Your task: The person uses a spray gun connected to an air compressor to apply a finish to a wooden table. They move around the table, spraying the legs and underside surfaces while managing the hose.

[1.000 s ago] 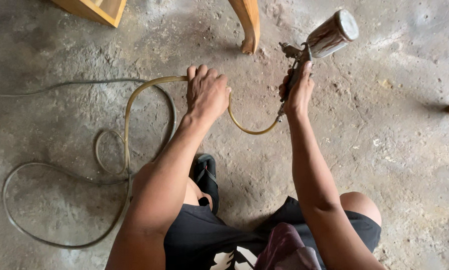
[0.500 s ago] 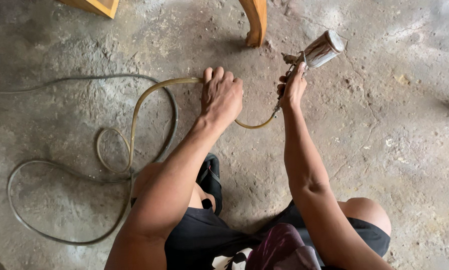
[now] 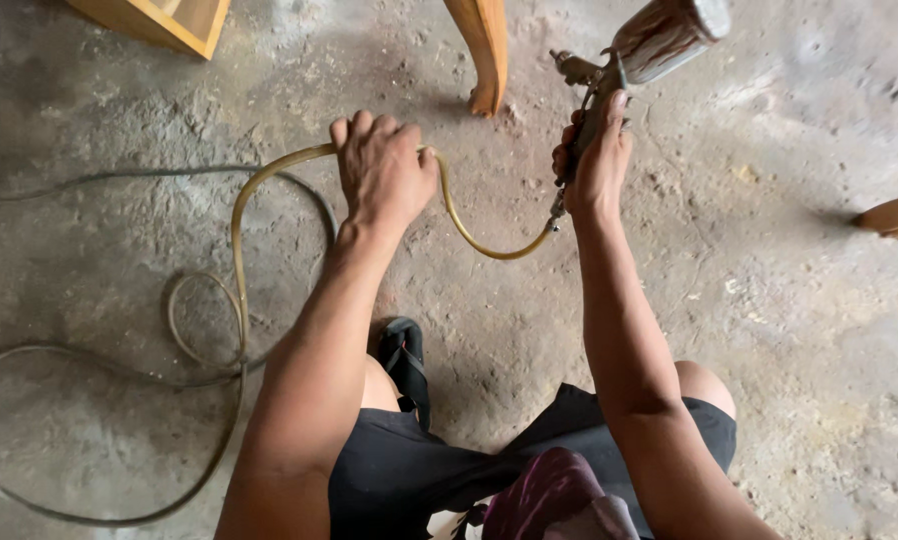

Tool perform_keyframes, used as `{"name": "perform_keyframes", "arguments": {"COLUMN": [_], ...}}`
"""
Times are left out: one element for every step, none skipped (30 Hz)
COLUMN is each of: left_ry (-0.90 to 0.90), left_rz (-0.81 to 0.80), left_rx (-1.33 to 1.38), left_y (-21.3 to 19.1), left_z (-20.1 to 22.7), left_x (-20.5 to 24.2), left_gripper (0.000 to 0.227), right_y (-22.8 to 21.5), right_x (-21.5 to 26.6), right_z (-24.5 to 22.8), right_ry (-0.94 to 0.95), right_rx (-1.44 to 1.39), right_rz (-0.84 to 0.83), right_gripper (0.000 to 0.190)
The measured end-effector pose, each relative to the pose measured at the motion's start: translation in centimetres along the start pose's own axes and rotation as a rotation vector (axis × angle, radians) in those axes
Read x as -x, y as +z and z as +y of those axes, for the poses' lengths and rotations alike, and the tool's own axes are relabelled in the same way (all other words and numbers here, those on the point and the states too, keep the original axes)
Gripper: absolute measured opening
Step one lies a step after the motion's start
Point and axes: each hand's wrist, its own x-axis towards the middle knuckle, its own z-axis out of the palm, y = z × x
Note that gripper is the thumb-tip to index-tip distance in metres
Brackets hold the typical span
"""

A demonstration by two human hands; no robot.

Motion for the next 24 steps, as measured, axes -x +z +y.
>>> {"name": "perform_keyframes", "arguments": {"left_ry": [-0.006,-0.012,-0.016,-0.020,-0.026,-0.032,-0.039,-0.044,-0.050,-0.057,-0.061,-0.065,-0.071,-0.083,-0.095,-0.108,-0.145,-0.181,-0.214,-0.179,-0.137,-0.095,-0.060,-0.025], "left_rz": [0.041,0.062,0.078,0.094,0.109,0.123,0.136,0.149,0.161,0.173,0.142,0.111,0.079,-0.042,-0.159,-0.277,-0.372,-0.467,-0.563,-0.476,-0.390,-0.302,-0.233,-0.164], "left_rx": [-0.005,-0.003,0.000,0.002,0.009,0.015,0.021,0.036,0.051,0.067,0.089,0.111,0.132,0.127,0.124,0.123,0.139,0.156,0.170,0.264,0.354,0.442,0.460,0.476], "left_y": [-0.5,-1.0,-1.3,-1.6,-2.0,-2.3,-2.7,-3.2,-3.6,-4.0,-4.3,-4.5,-4.6,-4.5,-4.1,-3.6,-2.8,-1.9,-0.9,0.1,1.0,1.7,2.2,2.3], "left_z": [-0.3,-0.5,-0.6,-0.6,-0.7,-0.7,-0.9,-1.0,-1.1,-1.1,-1.0,-0.9,-0.8,-0.7,-0.3,0.0,0.2,0.5,0.6,0.9,1.2,1.3,1.4,1.3], "left_x": [0.1,0.1,0.2,0.1,0.1,0.1,0.2,0.4,0.6,0.7,1.0,1.2,1.6,2.0,2.1,2.2,2.4,2.5,2.6,2.8,2.9,3.0,2.8,2.7], "left_gripper": [0.018,0.019,0.020,0.021,0.021,0.021,0.022,0.021,0.020,0.019,0.018,0.017,0.016,0.015,0.015,0.015,0.011,0.013,0.018,0.020,0.022,0.026,0.023,0.021], "right_y": [0.7,1.3,1.9,2.5,3.0,3.4,3.8,4.1,4.2,4.1,4.1,3.9,3.7,3.4,3.2,3.1,3.0,2.8,2.7,2.8,3.1,3.6,4.1,4.8], "right_x": [1.3,2.5,3.7,4.8,5.7,6.6,7.4,8.2,9.0,9.6,10.2,10.8,11.4,11.9,12.4,12.9,13.3,13.6,13.6,13.4,13.1,12.8,12.5,12.2], "right_z": [-1.8,-3.6,-5.2,-6.7,-8.1,-9.4,-10.5,-11.4,-12.2,-12.9,-13.2,-13.3,-13.2,-12.8,-12.1,-11.1,-10.0,-9.1,-8.2,-7.6,-7.3,-7.4,-7.8,-8.7], "right_ry": [-0.040,-0.080,-0.143,-0.206,-0.269,-0.306,-0.342,-0.377,-0.418,-0.460,-0.497,-0.533,-0.566,-0.599,-0.584,-0.570,-0.534,-0.498,-0.459,-0.543,-0.626,-0.710,-0.656,-0.602], "right_rx": [0.006,0.013,0.028,0.043,0.057,0.036,0.014,-0.008,-0.011,-0.015,-0.019,0.119,0.255,0.390,0.476,0.561,0.713,0.864,1.012,1.119,1.224,1.327,1.376,1.423], "right_rz": [-0.027,-0.054,-0.077,-0.100,-0.127,-0.152,-0.179,-0.205,-0.230,-0.256,-0.286,-0.277,-0.269,-0.260,-0.257,-0.252,-0.230,-0.206,-0.177,-0.213,-0.244,-0.276,-0.281,-0.285], "right_gripper": [0.067,0.069,0.069,0.070,0.071,0.071,0.071,0.071,0.070,0.069,0.067,0.071,0.074,0.077,0.078,0.079,0.074,0.070,0.066,0.060,0.054,0.048,0.045,0.043]}}
